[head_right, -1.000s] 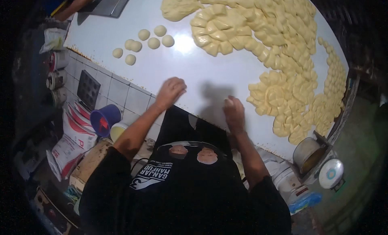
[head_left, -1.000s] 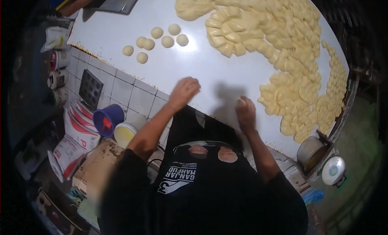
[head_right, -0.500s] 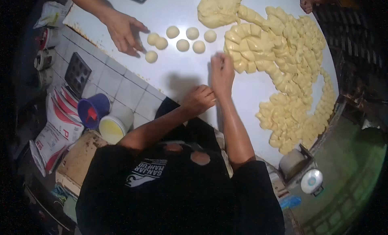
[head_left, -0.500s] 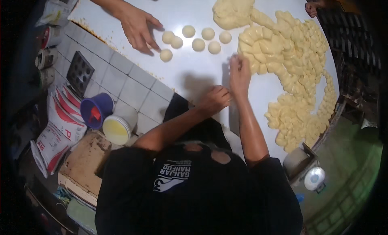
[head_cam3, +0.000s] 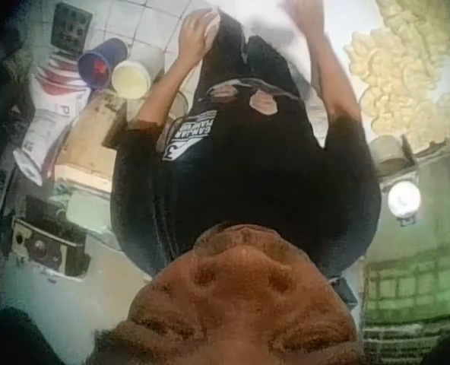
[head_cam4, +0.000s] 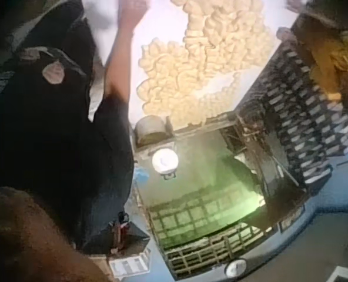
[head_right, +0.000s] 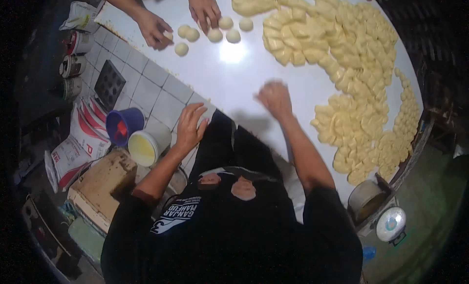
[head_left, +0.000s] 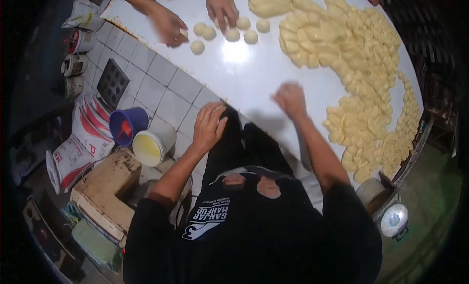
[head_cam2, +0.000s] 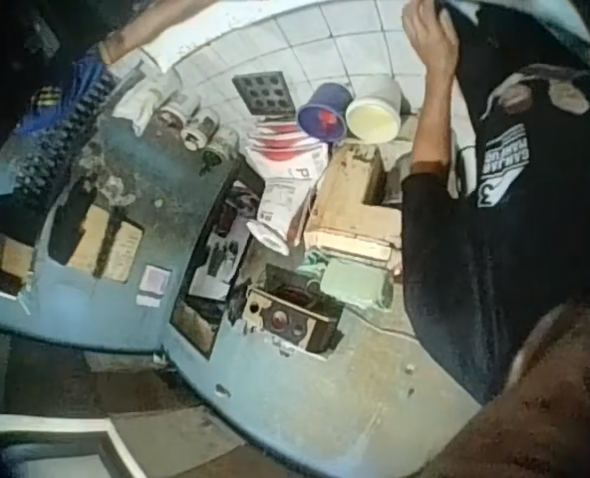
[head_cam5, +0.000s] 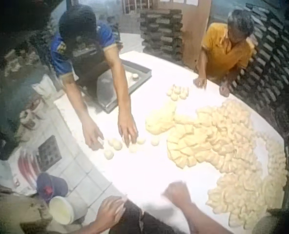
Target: The person takes portions of dough from the table, rolls them into balls by hand, and arranges the dough balls on the table.
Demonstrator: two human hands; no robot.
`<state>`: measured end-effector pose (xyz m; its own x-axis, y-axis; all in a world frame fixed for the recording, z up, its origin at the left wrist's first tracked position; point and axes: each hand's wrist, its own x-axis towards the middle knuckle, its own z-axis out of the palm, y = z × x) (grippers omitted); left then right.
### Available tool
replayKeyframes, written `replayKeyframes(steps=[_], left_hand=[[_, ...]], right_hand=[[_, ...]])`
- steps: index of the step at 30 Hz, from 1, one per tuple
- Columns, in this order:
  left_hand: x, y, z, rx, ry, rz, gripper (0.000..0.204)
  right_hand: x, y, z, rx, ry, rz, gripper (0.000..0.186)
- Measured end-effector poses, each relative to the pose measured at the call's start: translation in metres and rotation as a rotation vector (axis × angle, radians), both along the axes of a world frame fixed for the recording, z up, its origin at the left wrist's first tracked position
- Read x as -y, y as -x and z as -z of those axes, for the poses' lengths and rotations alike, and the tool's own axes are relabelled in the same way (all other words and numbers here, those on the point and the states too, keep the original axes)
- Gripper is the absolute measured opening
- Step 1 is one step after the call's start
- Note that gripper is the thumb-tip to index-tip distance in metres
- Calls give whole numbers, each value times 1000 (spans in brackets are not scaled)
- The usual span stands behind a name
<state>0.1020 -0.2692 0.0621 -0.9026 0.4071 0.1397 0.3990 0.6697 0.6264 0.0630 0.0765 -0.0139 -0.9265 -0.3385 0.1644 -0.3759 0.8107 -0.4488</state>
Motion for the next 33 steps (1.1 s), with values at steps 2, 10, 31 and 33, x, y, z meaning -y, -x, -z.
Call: replayKeyframes(steps=[2,10,31,33], left_hand=[[-15,-8,1,8,-2,17,34],[-9,-57,-14,-21,59,-27,33],[18,-53,-28,140,56,-22,33],[11,-35,-25,117,-11,44,32]], right_hand=[[24,36,-17,-214,88,227,27],[-1,21,-3,-158,26,146,26],[56,-34,-41,541,892,338,44],[47,-70,-26,473,931,331,52]])
